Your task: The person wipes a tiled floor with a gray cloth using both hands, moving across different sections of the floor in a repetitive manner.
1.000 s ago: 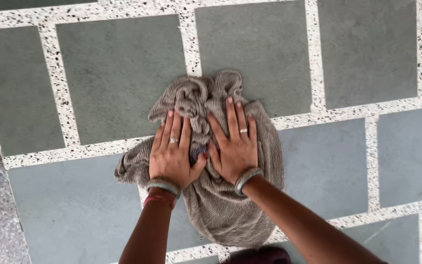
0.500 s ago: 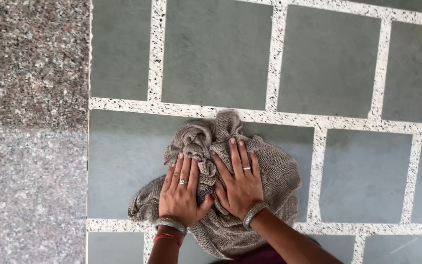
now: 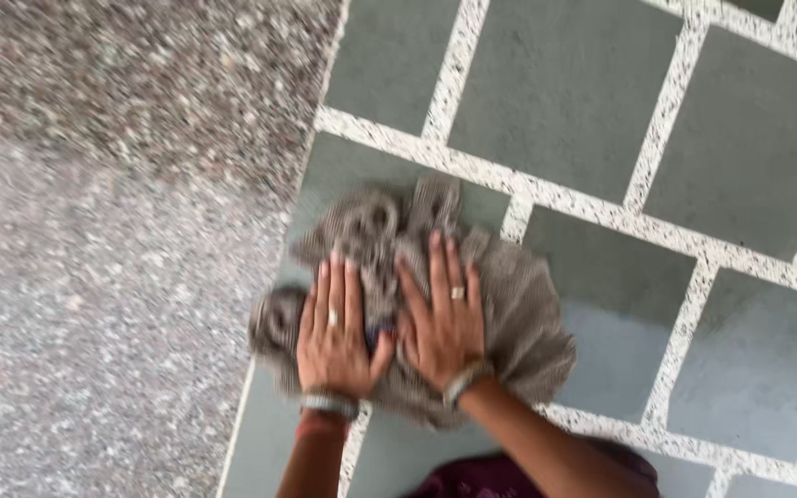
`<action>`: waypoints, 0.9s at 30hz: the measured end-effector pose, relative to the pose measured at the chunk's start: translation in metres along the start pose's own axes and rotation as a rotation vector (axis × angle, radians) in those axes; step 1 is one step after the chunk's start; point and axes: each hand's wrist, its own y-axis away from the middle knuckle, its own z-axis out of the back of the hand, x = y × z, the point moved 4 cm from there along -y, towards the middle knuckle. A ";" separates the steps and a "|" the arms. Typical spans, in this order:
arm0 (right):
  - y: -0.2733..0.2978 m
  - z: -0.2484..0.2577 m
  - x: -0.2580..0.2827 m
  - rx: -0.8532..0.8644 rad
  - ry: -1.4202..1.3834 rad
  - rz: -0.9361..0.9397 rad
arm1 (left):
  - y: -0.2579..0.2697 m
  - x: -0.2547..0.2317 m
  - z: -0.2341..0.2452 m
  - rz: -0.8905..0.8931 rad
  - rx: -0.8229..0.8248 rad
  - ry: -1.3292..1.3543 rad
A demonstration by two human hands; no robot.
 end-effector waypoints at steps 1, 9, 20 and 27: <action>0.006 -0.001 0.010 0.033 -0.015 0.051 | 0.011 0.008 0.000 -0.030 0.044 -0.029; -0.071 -0.029 0.030 0.134 0.026 0.187 | -0.012 0.076 -0.012 0.025 0.032 -0.077; -0.046 -0.020 0.076 0.012 -0.008 0.250 | 0.040 0.084 0.022 0.088 -0.126 0.096; -0.050 -0.047 0.138 0.104 -0.053 0.356 | 0.053 0.130 0.048 0.099 -0.149 0.009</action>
